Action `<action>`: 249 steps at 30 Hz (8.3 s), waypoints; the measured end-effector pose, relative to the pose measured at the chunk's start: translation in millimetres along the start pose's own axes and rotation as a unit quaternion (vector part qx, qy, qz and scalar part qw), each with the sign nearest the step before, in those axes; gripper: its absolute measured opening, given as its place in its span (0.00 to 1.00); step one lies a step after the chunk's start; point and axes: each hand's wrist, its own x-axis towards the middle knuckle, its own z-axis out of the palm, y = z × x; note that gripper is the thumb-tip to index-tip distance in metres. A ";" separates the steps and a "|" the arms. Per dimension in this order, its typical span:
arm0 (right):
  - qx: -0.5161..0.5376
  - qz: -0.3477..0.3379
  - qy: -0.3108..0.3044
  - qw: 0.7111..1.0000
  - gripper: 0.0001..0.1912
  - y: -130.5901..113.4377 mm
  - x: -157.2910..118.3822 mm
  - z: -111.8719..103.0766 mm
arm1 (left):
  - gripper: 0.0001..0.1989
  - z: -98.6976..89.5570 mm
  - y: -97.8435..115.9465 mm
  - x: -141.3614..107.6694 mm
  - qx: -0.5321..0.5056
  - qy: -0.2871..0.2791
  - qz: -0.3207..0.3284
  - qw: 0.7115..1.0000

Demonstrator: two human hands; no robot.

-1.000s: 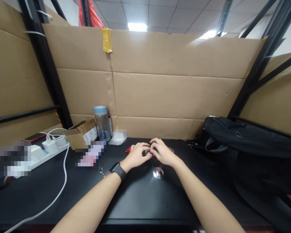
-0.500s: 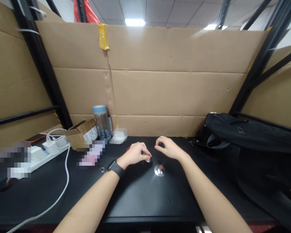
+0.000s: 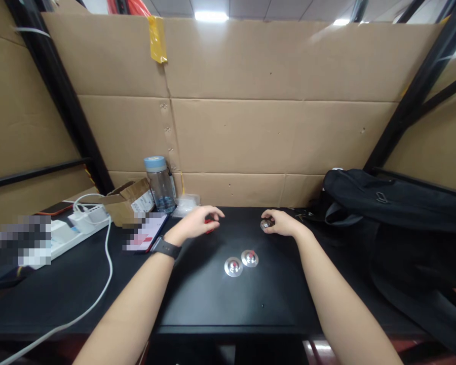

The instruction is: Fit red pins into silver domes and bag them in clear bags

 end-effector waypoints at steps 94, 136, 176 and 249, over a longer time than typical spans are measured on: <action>0.121 -0.186 0.102 0.970 0.04 -95.1 -2.1 39.3 | 0.11 46.8 29.5 2.8 0.140 0.083 0.008 0.987; -0.011 0.002 -0.015 1.000 0.22 7.7 2.2 2.9 | 0.10 6.0 -42.8 -1.0 0.213 -0.026 -0.079 0.974; -0.002 -0.040 0.015 0.999 0.24 -3.8 -0.1 -0.4 | 0.03 32.4 -3.6 -1.1 0.295 -0.049 -0.037 0.954; 0.371 -0.164 0.119 0.906 0.18 -119.3 -5.4 53.7 | 0.07 46.9 36.4 5.6 0.149 0.164 -0.007 0.975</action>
